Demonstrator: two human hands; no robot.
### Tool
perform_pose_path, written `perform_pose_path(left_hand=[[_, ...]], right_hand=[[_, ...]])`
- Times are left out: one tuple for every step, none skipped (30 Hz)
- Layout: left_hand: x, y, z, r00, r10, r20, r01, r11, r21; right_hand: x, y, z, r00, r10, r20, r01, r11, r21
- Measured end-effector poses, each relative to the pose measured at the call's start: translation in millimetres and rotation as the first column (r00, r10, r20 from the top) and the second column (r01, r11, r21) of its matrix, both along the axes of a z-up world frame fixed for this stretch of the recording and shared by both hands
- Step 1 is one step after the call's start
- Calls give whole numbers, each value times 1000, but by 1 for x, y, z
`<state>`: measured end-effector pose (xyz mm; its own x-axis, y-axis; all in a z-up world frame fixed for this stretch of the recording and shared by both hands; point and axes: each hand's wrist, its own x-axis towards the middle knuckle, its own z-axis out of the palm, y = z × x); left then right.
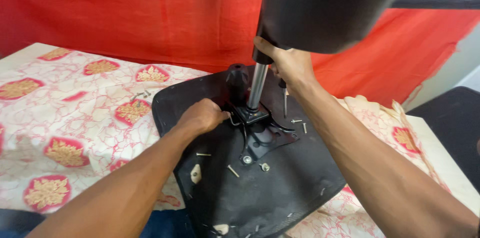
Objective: The person uses a screwdriver to tighten screws into the base of an inverted office chair. They repeatedly pick up screws, align them with holes, and turn the screwdriver to secure the metal bracket to the chair base.
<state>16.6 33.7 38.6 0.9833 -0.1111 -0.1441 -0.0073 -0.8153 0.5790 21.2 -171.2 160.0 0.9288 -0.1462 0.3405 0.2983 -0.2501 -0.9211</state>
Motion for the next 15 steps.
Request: perform_pose_path(left_hand=[[6, 4, 2, 1000, -27, 10, 27, 999, 27], [12, 8, 4, 998, -55, 19, 53, 997, 54], [18, 12, 6, 998, -63, 15, 62, 996, 61], [25, 14, 7, 997, -71, 11, 70, 995, 69], [30, 17, 7, 997, -80, 2, 80, 994, 78], [35, 18, 6, 995, -96, 5, 95, 992, 84], [41, 17, 7, 994, -111, 12, 110, 991, 83], [47, 16, 8, 992, -126, 19, 124, 989, 81], [52, 16, 8, 989, -146, 33, 143, 986, 85], [57, 16, 8, 985, -167, 47, 163, 983, 89], [62, 14, 6, 980, -188, 57, 183, 980, 80], [68, 14, 5, 980, -194, 50, 190, 979, 69], [73, 16, 3, 980, -194, 42, 191, 979, 63], [77, 18, 2, 980, -195, 34, 193, 980, 56], [81, 18, 2, 978, -207, 39, 205, 977, 53]], right_hand=[[-1, 0, 2, 1000, -12, 0, 12, 1000, -21], [-3, -1, 4, 1000, -24, 0, 24, 999, -42], [-2, -1, 5, 999, -36, 1, 36, 998, -58], [-2, -1, 6, 999, -39, 32, 40, 999, -35], [-4, 0, 3, 997, -43, 58, 44, 999, -11], [-5, 1, 0, 995, -49, 84, 48, 999, 13], [-3, 2, 1, 991, -64, 116, 64, 998, 3], [-2, 3, 3, 986, -78, 147, 80, 997, -6], [-1, 3, 1, 980, -95, 177, 97, 995, -7], [0, 5, -1, 966, -105, 235, 110, 994, -10], [2, 8, -3, 951, -111, 288, 124, 992, -26], [4, 11, -4, 933, -115, 341, 138, 989, -43], [6, 14, -6, 937, -128, 326, 152, 987, -48], [6, 16, -8, 940, -142, 311, 166, 985, -52], [6, 17, -9, 943, -154, 296, 177, 983, -54]])
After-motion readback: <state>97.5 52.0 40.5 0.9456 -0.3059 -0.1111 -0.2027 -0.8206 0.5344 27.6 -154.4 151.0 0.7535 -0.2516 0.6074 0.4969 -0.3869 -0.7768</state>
